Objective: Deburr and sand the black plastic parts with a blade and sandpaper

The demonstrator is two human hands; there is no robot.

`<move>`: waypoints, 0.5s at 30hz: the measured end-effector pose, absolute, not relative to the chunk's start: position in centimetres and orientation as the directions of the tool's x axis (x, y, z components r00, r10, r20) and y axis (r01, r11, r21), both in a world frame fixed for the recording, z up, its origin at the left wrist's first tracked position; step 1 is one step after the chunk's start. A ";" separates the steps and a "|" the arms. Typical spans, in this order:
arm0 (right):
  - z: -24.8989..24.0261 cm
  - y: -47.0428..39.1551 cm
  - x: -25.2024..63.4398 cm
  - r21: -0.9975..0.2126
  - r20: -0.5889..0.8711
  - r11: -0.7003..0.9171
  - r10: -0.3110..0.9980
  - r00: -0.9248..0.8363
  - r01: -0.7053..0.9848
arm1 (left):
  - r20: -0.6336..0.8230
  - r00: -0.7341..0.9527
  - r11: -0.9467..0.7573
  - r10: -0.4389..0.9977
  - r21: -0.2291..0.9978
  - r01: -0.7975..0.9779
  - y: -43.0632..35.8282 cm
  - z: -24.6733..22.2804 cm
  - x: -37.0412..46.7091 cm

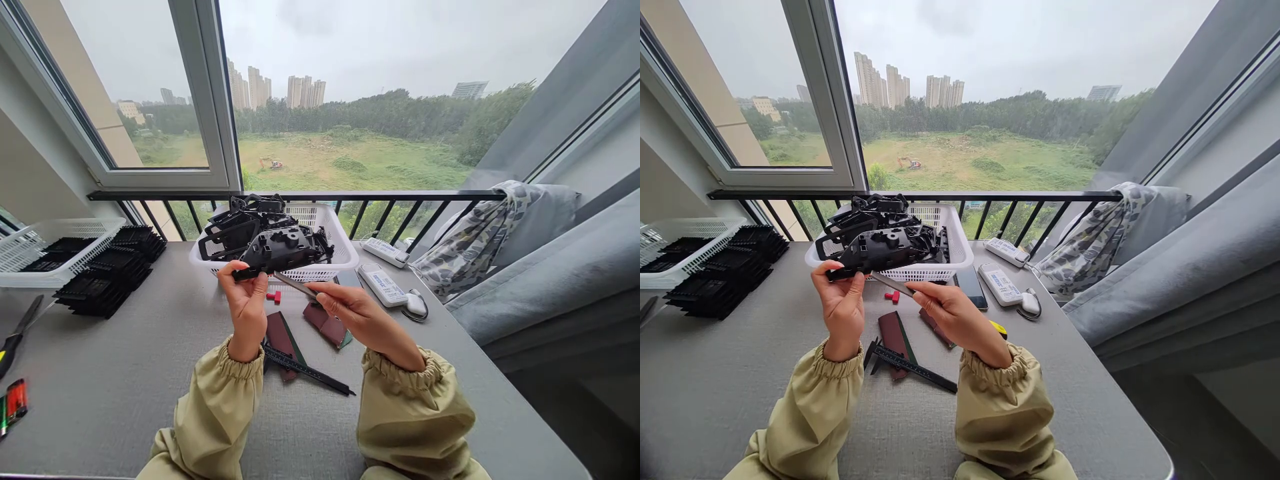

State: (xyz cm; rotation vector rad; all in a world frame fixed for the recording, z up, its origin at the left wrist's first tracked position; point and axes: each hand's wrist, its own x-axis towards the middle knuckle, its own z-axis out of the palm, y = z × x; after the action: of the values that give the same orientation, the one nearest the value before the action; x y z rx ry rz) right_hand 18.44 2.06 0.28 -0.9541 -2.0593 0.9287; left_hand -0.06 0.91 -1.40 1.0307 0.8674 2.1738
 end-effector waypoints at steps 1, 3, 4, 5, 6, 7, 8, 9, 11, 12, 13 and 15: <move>0.3 2.0 18.4 -0.807 0.275 0.480 0.821 -0.501 0.344 | 0.460 -0.535 -0.634 0.709 0.747 -0.199 0.9 -1.5 -0.1; 0.4 1.9 18.3 -0.804 0.279 0.479 0.827 -0.489 0.351 | 0.496 -0.522 -0.652 0.694 0.740 -0.163 0.9 -1.5 0.0; 0.4 1.9 18.3 -0.803 0.282 0.479 0.830 -0.481 0.355 | 0.511 -0.514 -0.657 0.689 0.739 -0.147 0.8 -1.5 0.0; 0.5 1.9 18.2 -0.802 0.285 0.479 0.832 -0.476 0.357 | 0.521 -0.506 -0.659 0.687 0.740 -0.133 0.8 -1.4 0.0; 0.5 1.9 18.1 -0.803 0.287 0.478 0.834 -0.472 0.357 | 0.526 -0.501 -0.659 0.687 0.742 -0.124 0.7 -1.4 0.0; 0.6 1.9 18.1 -0.804 0.286 0.476 0.835 -0.471 0.355 | 0.527 -0.500 -0.658 0.687 0.743 -0.120 0.7 -1.3 0.1; 0.6 1.8 18.0 -0.806 0.285 0.475 0.834 -0.473 0.353 | 0.526 -0.502 -0.658 0.687 0.743 -0.121 0.7 -1.3 0.1; 0.6 1.8 18.0 -0.807 0.283 0.475 0.833 -0.476 0.351 | 0.525 -0.503 -0.659 0.686 0.742 -0.125 0.7 -1.3 0.1; 0.6 1.9 18.1 -0.805 0.283 0.476 0.833 -0.476 0.355 | 0.524 -0.502 -0.661 0.688 0.737 -0.137 0.7 -1.3 0.1; 0.5 1.9 18.2 -0.802 0.282 0.478 0.832 -0.477 0.359 | 0.523 -0.500 -0.661 0.690 0.737 -0.140 0.7 -1.3 0.1; 0.4 1.9 18.3 -0.797 0.279 0.481 0.830 -0.484 0.365 | 0.523 -0.500 -0.660 0.691 0.738 -0.140 0.7 -1.3 0.1; 0.3 2.0 18.5 -0.789 0.269 0.488 0.820 -0.504 0.373 | 0.524 -0.502 -0.658 0.689 0.741 -0.130 0.7 -1.3 0.0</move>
State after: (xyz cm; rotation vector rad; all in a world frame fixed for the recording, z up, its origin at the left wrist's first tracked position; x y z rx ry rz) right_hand 18.51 1.96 0.28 -0.9786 -2.0876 0.8919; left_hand 0.03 0.73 -1.33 1.1658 0.8837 2.1813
